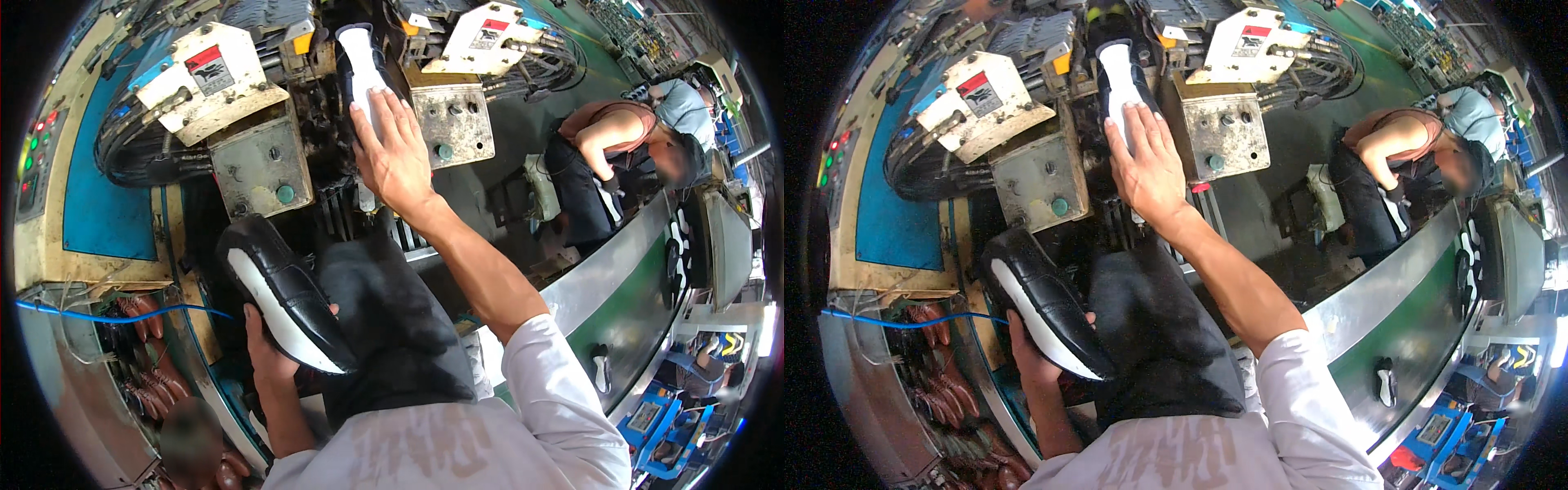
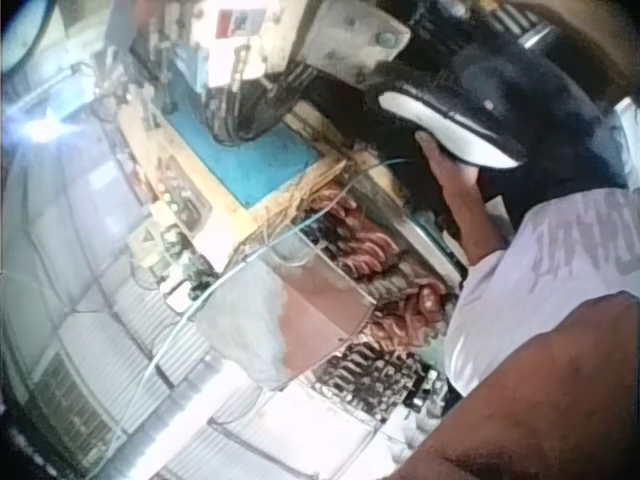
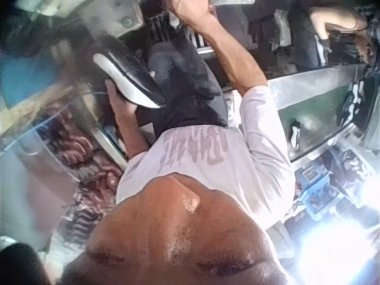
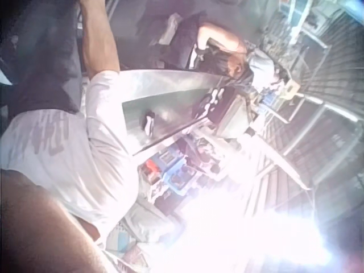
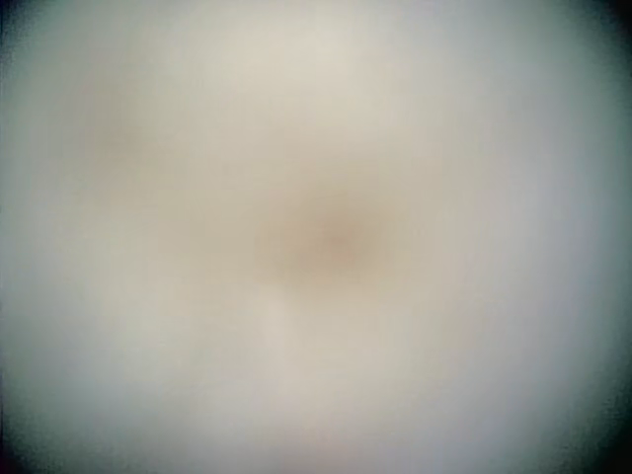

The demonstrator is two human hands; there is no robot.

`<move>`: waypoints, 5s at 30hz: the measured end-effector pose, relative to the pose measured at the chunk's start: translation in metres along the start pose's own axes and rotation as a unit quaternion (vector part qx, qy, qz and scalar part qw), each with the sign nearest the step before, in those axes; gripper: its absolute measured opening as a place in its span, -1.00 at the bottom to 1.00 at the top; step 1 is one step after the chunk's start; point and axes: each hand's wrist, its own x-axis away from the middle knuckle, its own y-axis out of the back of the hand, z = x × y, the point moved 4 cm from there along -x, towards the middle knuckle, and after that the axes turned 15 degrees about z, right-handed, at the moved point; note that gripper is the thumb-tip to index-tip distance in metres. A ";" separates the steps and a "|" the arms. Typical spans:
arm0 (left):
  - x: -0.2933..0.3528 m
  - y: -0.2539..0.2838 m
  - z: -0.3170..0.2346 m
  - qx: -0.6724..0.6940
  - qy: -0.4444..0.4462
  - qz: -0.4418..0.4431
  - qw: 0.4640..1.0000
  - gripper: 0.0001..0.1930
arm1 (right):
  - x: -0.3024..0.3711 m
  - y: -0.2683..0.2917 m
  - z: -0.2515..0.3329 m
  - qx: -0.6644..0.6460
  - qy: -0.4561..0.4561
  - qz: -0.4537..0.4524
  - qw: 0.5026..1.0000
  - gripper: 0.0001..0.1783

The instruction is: The person repeatedly picks up black shoes and white insoles from a conveyor belt and a nearby pile. They place the insoles into the shoes and press them down firmly with their hands to secure the fit. The process is repeated for multiple pairs of shoes in a continuous assembly line workflow.

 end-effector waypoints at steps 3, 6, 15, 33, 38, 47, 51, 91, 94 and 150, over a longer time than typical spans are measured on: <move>-0.018 -0.005 0.014 -0.049 0.030 -0.093 0.994 -0.17 | -0.020 -0.002 -0.008 0.017 -0.001 -0.021 1.000 -0.38; -0.036 -0.011 0.021 -0.070 0.049 -0.087 0.993 -0.22 | -0.056 -0.008 -0.019 0.030 0.007 -0.036 0.999 -0.42; -0.089 0.028 0.039 -0.247 0.075 -0.094 0.962 -0.19 | -0.136 -0.018 -0.047 0.062 0.003 -0.013 0.998 -0.41; -0.073 -0.018 0.027 -0.430 0.063 -0.144 0.889 -0.29 | -0.044 -0.008 0.023 -0.204 0.025 -0.047 0.977 -0.14; -0.012 -0.018 0.025 -0.464 0.042 -0.145 0.873 -0.21 | 0.061 -0.065 0.117 -0.792 -0.243 0.231 0.510 -0.06; 0.230 0.008 0.039 -0.286 -0.128 -0.287 0.905 -0.10 | 0.119 -0.055 0.288 -0.739 -0.059 0.414 0.529 -0.31; 0.361 0.013 0.078 -0.310 -0.300 -0.471 0.770 -0.13 | 0.157 -0.063 0.316 -0.692 -0.022 0.523 0.496 -0.39; 0.175 0.006 0.004 -0.722 -0.108 -0.285 0.621 -0.61 | 0.262 -0.058 0.117 -0.642 -0.161 0.238 0.711 -0.70; 0.042 -0.049 0.076 -0.785 -0.052 0.033 0.616 -0.64 | 0.372 0.003 -0.002 -0.445 -0.350 0.094 0.819 -0.72; -0.106 -0.061 0.129 -0.782 -0.101 0.269 0.553 -0.82 | 0.354 0.044 0.056 -0.640 -0.356 0.266 0.626 0.28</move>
